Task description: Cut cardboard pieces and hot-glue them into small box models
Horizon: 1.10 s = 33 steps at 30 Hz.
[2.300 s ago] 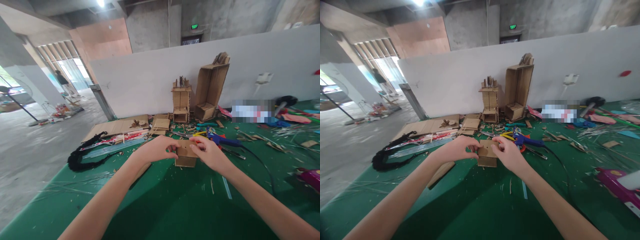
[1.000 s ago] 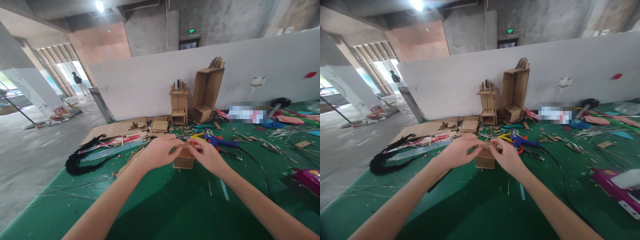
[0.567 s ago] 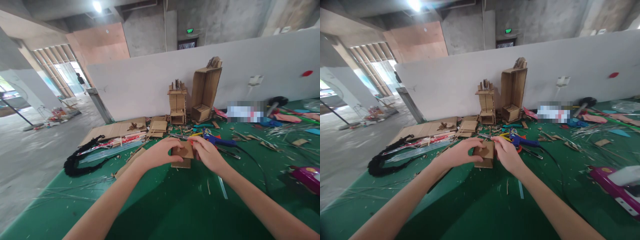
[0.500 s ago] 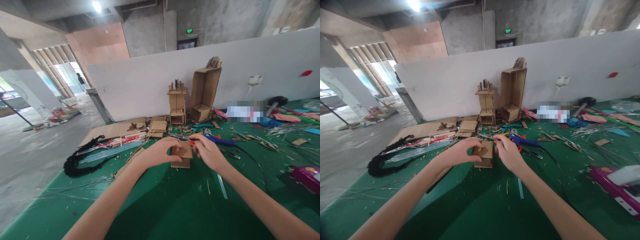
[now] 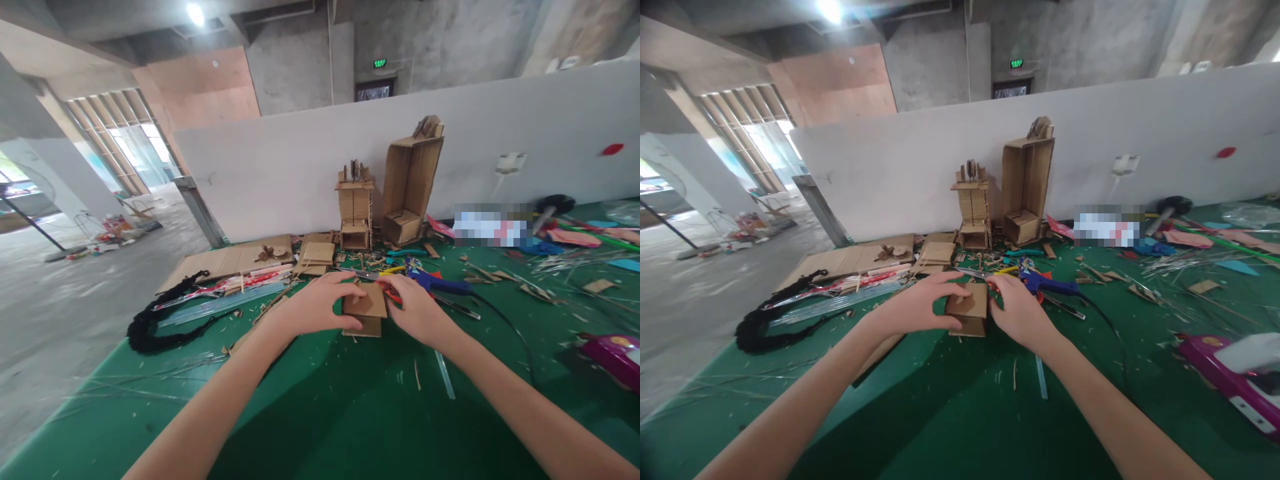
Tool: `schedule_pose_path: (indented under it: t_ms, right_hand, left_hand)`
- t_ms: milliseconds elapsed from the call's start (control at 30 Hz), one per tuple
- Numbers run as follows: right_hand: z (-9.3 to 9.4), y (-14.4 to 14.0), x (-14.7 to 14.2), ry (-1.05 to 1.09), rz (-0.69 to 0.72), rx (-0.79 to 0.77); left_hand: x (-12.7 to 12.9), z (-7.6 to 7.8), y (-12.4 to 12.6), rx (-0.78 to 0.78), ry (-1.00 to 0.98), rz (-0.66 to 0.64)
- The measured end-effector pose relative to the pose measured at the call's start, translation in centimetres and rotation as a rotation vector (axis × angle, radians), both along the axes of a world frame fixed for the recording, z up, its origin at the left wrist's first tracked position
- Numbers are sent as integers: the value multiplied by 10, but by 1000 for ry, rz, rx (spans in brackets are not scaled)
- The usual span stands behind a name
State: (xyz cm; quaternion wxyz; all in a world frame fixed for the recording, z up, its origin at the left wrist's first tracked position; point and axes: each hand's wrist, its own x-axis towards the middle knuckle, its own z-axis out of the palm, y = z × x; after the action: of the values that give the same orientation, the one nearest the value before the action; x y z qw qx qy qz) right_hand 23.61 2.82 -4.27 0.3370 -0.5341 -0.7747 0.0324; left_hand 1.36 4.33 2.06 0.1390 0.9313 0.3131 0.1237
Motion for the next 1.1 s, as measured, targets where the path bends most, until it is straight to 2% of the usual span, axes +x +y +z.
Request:
schedule_pose_path:
  t_ms: [100, 200, 267, 333, 433, 633, 767, 1000, 1100]
  right_hand:
    - [12, -6, 3, -170, -61, 56]
    - [22, -11, 15, -456, -276, 125]
    - [23, -10, 26, -589, -421, 99]
    - [19, -8, 35, -663, -509, 33]
    - [13, -5, 44, -700, -529, -41]
    - [11, -1, 47, -711, -612, -36]
    - [12, 2, 50, -701, -608, -61]
    - [23, -1, 46, -623, -634, 28]
    - [25, -2, 44, -585, -618, 41]
  left_hand:
    - [0, 3, -3, 17, 5, -4]
    - [1, 4, -4, 14, -23, -24]
    - [2, 3, -5, -4, -67, -33]
    - [2, 2, -5, -26, -113, -37]
    - [2, 0, -5, -55, -152, -36]
    - [2, -1, -3, -89, -158, -18]
    - [1, 0, -3, -101, -181, -6]
    - [-2, -1, 1, -235, -296, 46]
    - [-2, -3, 2, -233, -282, 53]
